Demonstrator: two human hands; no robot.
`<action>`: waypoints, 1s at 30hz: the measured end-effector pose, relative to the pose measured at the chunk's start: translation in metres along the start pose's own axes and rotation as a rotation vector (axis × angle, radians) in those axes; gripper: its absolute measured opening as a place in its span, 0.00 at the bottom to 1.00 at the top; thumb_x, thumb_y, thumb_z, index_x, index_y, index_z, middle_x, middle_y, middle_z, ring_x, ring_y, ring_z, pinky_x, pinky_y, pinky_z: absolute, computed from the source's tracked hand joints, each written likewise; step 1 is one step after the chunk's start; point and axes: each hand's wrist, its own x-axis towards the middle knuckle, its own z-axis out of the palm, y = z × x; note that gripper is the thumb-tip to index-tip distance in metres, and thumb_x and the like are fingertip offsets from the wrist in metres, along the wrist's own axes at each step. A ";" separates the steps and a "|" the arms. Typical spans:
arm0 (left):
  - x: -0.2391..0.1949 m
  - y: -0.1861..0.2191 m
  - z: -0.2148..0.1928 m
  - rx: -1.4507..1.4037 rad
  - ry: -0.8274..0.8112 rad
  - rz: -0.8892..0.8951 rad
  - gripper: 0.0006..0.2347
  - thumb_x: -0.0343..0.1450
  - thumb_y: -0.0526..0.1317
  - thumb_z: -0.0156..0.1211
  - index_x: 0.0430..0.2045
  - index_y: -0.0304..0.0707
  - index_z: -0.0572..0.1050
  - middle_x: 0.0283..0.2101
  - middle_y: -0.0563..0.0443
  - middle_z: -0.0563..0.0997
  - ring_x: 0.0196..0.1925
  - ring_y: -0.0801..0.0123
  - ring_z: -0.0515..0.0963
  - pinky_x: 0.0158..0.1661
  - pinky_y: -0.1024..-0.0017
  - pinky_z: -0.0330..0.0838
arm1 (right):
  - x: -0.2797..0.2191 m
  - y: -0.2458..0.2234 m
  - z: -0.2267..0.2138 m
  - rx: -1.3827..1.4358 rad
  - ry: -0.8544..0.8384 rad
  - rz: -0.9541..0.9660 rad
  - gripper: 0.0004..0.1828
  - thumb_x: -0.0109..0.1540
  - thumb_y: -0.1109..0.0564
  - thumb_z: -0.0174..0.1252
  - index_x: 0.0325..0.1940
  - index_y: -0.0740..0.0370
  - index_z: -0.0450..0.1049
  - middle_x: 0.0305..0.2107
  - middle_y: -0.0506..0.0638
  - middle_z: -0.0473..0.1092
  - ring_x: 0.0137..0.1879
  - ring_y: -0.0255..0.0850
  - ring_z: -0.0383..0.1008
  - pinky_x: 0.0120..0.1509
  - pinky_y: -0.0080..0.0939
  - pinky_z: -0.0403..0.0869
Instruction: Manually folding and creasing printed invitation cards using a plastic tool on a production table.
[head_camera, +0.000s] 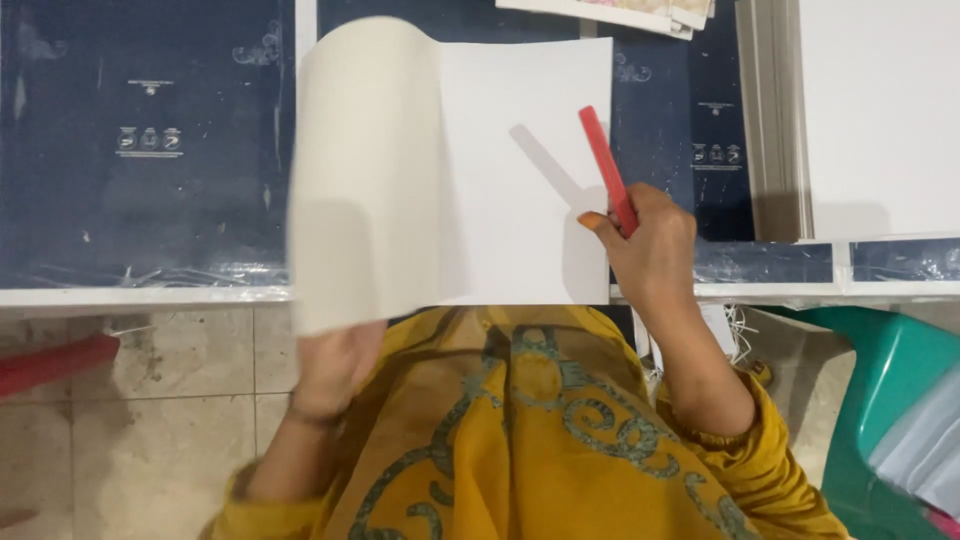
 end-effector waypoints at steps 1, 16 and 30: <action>-0.001 0.005 0.005 0.236 -0.064 0.041 0.27 0.69 0.24 0.50 0.66 0.45 0.62 0.71 0.40 0.67 0.72 0.43 0.66 0.74 0.45 0.50 | -0.001 0.001 0.006 0.016 -0.011 -0.003 0.18 0.58 0.53 0.78 0.35 0.69 0.79 0.21 0.59 0.73 0.27 0.53 0.77 0.32 0.44 0.73; 0.064 -0.046 0.112 1.869 -0.681 0.152 0.32 0.76 0.61 0.44 0.74 0.46 0.58 0.80 0.31 0.42 0.80 0.32 0.38 0.70 0.30 0.24 | -0.025 -0.009 -0.025 0.042 -0.228 -0.275 0.40 0.49 0.46 0.77 0.66 0.50 0.77 0.30 0.54 0.69 0.36 0.58 0.76 0.35 0.51 0.73; 0.063 -0.052 0.111 1.845 -0.687 0.151 0.32 0.76 0.60 0.47 0.74 0.45 0.58 0.79 0.30 0.41 0.80 0.32 0.36 0.69 0.31 0.23 | -0.021 -0.002 -0.024 0.049 -0.270 -0.249 0.42 0.49 0.42 0.78 0.66 0.51 0.76 0.37 0.52 0.72 0.40 0.54 0.79 0.39 0.46 0.76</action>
